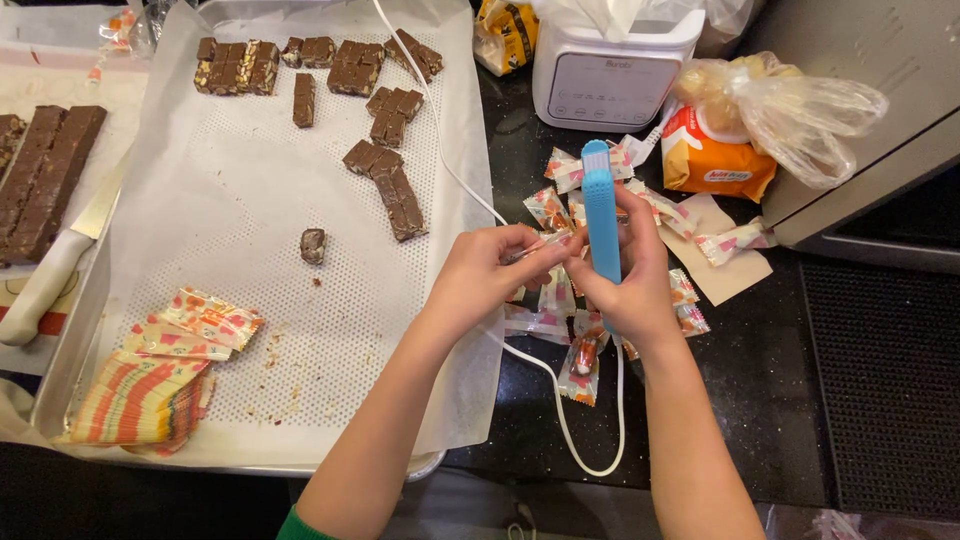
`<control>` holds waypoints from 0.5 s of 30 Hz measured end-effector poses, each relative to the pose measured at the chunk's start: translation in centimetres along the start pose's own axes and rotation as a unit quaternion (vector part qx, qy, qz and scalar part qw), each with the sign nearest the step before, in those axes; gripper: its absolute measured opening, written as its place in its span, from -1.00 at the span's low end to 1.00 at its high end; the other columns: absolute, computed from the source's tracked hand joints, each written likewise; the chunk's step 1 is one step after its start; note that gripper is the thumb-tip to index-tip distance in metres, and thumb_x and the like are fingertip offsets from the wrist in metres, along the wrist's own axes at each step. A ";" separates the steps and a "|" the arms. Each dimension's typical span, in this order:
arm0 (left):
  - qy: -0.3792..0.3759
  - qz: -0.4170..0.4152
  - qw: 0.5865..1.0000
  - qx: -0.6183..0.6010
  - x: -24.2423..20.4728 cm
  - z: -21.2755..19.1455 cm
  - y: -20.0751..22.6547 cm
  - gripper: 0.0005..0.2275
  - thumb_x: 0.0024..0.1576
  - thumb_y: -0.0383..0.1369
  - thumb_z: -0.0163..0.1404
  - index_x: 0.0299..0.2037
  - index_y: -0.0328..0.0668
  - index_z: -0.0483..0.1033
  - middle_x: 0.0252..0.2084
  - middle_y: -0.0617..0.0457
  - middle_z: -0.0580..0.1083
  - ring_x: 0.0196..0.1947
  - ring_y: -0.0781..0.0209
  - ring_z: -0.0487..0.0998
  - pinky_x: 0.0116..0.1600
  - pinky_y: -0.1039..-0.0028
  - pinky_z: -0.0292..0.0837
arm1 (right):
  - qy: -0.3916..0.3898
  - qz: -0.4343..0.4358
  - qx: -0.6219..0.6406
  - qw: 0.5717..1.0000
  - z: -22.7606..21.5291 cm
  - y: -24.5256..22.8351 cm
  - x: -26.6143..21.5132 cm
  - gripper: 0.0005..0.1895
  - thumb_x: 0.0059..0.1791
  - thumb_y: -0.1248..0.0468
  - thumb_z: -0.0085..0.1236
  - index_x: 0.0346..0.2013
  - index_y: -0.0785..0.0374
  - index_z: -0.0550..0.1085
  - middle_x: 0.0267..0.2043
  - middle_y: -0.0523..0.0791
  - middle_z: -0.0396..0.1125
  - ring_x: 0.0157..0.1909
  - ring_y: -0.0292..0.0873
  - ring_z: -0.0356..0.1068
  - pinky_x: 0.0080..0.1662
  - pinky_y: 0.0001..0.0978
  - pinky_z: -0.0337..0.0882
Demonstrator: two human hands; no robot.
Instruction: The person uses a small heat-sealing tool to seal the ends of individual plastic wrappers containing food items, occasionally picking up items to show them to the camera.
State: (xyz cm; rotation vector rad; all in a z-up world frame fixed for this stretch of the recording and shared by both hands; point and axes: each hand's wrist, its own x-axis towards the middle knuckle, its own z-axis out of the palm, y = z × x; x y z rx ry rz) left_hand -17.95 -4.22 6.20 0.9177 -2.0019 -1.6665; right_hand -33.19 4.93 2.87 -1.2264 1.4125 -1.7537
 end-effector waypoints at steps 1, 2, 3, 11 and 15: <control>0.000 -0.001 1.000 -0.001 -0.1 0.0 0.0 -0.76 0.04 -0.16 0.12 -0.41 -0.18 0.57 -0.55 0.03 0.57 -0.52 0.36 0.58 -0.46 0.66 0.48 | 0.000 0.001 0.000 1.000 0.1 -0.3 -0.2 -0.28 -0.22 0.55 0.11 0.20 0.27 0.15 -0.42 0.05 0.34 -0.73 -0.22 0.25 -0.66 -0.48 0.27; -0.008 -0.017 0.999 -0.049 -0.1 0.0 0.1 -0.76 0.02 -0.18 0.14 -0.37 -0.20 0.58 -0.52 -0.01 0.58 -0.55 0.36 0.57 -0.44 0.64 0.50 | 0.002 -0.002 0.009 1.000 0.2 -0.6 -0.4 -0.29 -0.24 0.56 0.12 0.19 0.27 0.17 -0.44 0.04 0.35 -0.74 -0.22 0.26 -0.68 -0.49 0.27; -0.015 -0.033 0.995 -0.098 -0.2 0.0 0.1 -0.76 0.00 -0.19 0.16 -0.33 -0.22 0.59 -0.50 -0.04 0.58 -0.57 0.35 0.56 -0.42 0.62 0.52 | 0.004 -0.004 0.019 1.000 0.3 -0.9 -0.5 -0.29 -0.25 0.57 0.13 0.17 0.26 0.19 -0.46 0.03 0.36 -0.75 -0.22 0.26 -0.70 -0.50 0.28; -0.038 -0.039 0.983 -0.175 0.2 0.2 -0.6 -0.75 0.06 -0.23 0.13 -0.22 -0.26 0.59 -0.47 -0.14 0.58 -0.63 0.33 0.54 -0.45 0.58 0.54 | 0.016 -0.031 0.086 0.996 -0.6 0.3 -0.4 -0.40 -0.23 0.55 0.15 0.04 0.26 0.18 -0.45 0.04 0.36 -0.75 -0.20 0.27 -0.73 -0.44 0.30; -0.006 0.001 0.984 -0.177 0.2 0.6 -0.4 -0.79 0.13 -0.27 0.03 -0.21 -0.27 0.57 -0.42 -0.13 0.58 -0.51 0.32 0.59 -0.38 0.61 0.54 | 0.062 -0.024 0.094 0.993 -0.8 -0.2 -0.1 -0.47 -0.16 0.44 0.15 0.02 0.22 0.16 -0.39 -0.02 0.35 -0.73 -0.28 0.24 -0.72 -0.49 0.29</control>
